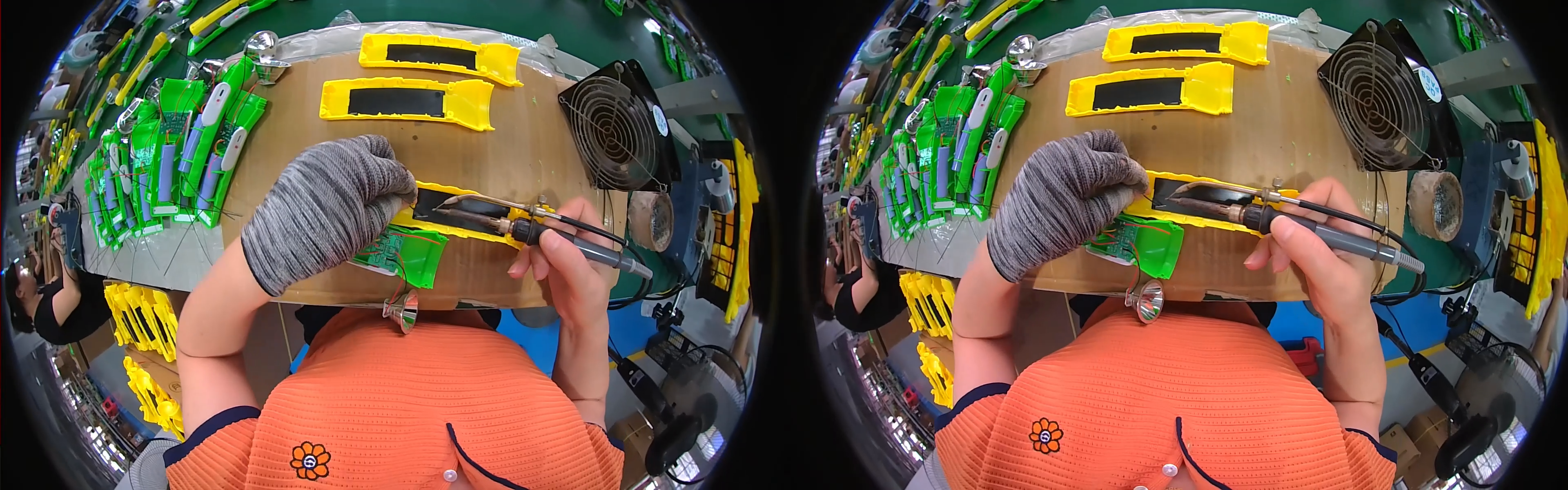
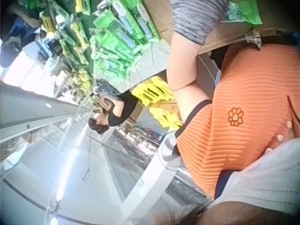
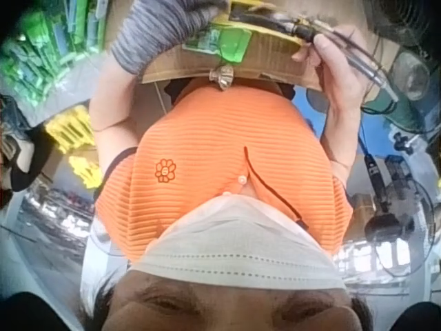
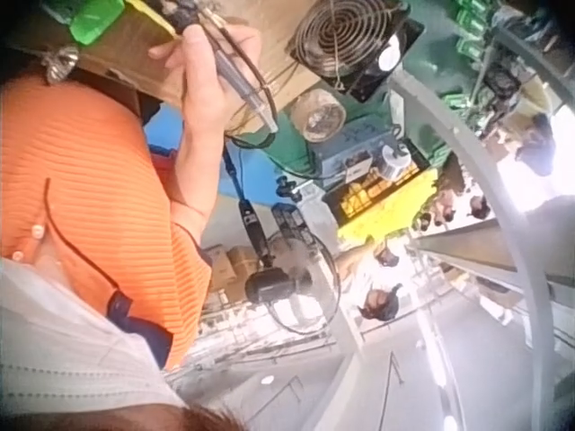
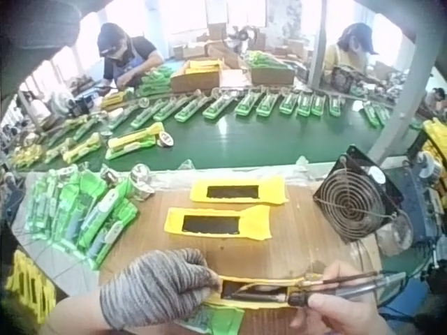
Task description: Soldering internal electronic components into flashlight housings on an assembly line.
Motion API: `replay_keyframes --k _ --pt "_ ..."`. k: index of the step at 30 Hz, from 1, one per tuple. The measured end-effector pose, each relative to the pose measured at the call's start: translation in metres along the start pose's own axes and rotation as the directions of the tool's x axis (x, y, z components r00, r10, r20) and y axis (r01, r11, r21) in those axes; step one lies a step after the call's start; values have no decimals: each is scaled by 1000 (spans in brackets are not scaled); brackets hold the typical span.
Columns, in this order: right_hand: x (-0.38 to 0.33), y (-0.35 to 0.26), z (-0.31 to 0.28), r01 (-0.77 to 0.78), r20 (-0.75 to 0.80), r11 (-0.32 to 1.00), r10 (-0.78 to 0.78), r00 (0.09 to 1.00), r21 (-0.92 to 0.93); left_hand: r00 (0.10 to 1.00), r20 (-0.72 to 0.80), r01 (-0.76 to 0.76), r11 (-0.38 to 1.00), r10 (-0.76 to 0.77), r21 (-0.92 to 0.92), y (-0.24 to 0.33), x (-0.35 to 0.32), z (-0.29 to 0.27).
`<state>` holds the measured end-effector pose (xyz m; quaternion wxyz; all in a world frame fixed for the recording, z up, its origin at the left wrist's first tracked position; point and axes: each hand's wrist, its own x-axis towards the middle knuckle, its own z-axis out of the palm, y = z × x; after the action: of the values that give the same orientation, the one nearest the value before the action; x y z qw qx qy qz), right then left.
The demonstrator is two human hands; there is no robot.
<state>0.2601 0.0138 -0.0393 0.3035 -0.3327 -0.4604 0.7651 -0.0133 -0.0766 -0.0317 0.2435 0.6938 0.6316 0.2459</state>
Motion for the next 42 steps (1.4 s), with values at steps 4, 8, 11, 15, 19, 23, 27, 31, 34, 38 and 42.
replay_keyframes --k 4,8,11,15,19,23,27,31,34,38,42 --pt "3 -3 3 -94 10 993 96 995 -73 998 50 -44 999 44 -8 -3 6 1" --pt "6 -4 4 -106 28 988 110 994 -115 997 56 -59 996 56 60 -1 9 3" --pt "7 -4 4 -128 36 984 133 990 -123 997 54 -68 993 63 94 -1 9 2" --pt "8 -3 4 -139 40 981 145 989 -133 997 73 -45 995 39 86 0 9 0" --pt "8 -4 6 -150 23 979 155 988 -140 996 81 -55 993 46 109 0 9 0" --pt "8 -4 5 -144 -5 984 144 990 -103 996 86 -49 992 39 115 2 9 -1" --pt "8 -4 2 -114 9 991 115 993 -70 994 95 -65 988 51 144 2 9 -2" --pt "6 -4 0 -90 24 993 92 995 -73 994 88 -81 987 69 142 1 10 -1" --pt "6 -4 2 -94 26 991 97 995 -97 994 89 -82 987 70 139 1 10 0" --pt "6 -3 3 -115 44 984 122 992 -133 995 91 -58 985 44 161 4 9 -1" --pt "6 -2 2 -105 63 981 116 991 -163 995 83 -64 984 51 167 6 9 -2"
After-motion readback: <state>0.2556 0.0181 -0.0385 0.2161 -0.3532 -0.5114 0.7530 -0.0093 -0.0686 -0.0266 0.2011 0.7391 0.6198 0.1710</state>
